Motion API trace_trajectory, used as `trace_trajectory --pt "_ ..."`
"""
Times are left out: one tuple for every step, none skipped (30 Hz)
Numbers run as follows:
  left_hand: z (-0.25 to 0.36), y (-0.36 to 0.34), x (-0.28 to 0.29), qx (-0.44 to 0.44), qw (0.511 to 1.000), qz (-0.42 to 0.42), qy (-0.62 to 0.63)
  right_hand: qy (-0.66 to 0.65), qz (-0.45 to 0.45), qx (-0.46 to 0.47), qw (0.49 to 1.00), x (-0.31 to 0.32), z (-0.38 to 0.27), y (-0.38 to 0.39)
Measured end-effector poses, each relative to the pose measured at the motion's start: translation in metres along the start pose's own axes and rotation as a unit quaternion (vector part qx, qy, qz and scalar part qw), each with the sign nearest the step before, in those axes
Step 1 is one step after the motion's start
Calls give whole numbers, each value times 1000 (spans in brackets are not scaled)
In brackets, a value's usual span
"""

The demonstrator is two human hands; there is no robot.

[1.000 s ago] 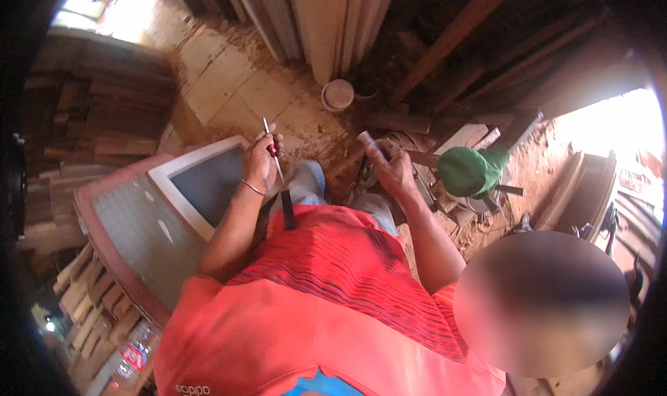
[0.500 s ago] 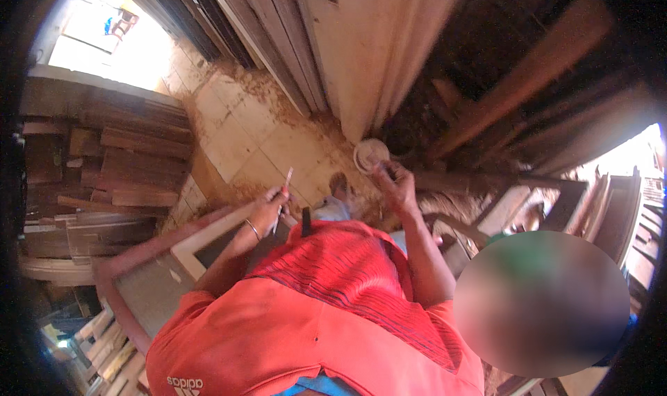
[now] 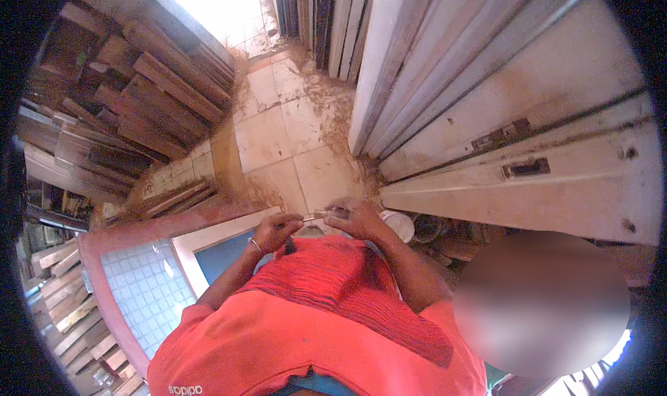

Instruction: The person uses a hammer and a screwdriver to work on the hinges and edges of a wooden door that is lying on the floor.

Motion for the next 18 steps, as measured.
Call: trace_trajectory --pt "-2 -5 9 9 1000 20 10 73 -21 20 997 6 -35 -11" --pt "-5 -10 14 15 999 31 18 92 -17 40 995 9 -40 -26" --pt "-19 -17 17 -3 994 70 86 108 -8 54 993 10 -43 -39" --pt "-22 -24 24 -5 995 47 89 101 11 35 994 14 -45 -55" --pt "-24 -33 40 21 990 88 109 92 31 17 995 20 -44 -70" --pt "-29 -42 53 49 981 134 129 86 43 1 995 25 -45 -82" --pt "-35 -54 63 44 983 128 125 55 37 28 997 29 -54 -102" --pt "-42 -66 72 45 980 132 138 25 31 54 998 33 -62 -118" --pt "-48 -78 82 47 978 137 152 46 25 56 997 36 -65 -128" --pt "-40 -95 101 40 979 141 144 44 30 67 996 41 -70 -144" --pt "-21 -110 115 18 989 98 112 52 8 66 996 41 -74 -160" --pt "-8 -128 128 -3 995 56 79 61 -14 66 996 42 -78 -178" --pt "-11 -148 140 -17 996 48 69 59 -14 82 995 45 -84 -199" --pt "-15 -165 154 -24 997 39 59 59 -13 80 995 43 -86 -219" --pt "-18 -183 169 -39 998 41 41 59 -13 79 995 40 -92 -245" --pt "-21 -198 179 -52 997 39 34 60 -21 81 995 38 -105 -266" --pt "-27 -215 196 -64 998 26 1 42 -37 47 997 37 -118 -288" --pt "-37 -231 221 -55 998 36 4 25 -56 14 998 34 -130 -313"
Point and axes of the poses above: each hand's wrist, its own y-axis away from the middle knuckle, its own x-axis out of the back of the hand, z = x × y, the point moved 4 cm from there along -y, towards the middle knuckle, and after that the axes turned 8 degrees about -y, right-handed, at the moved point
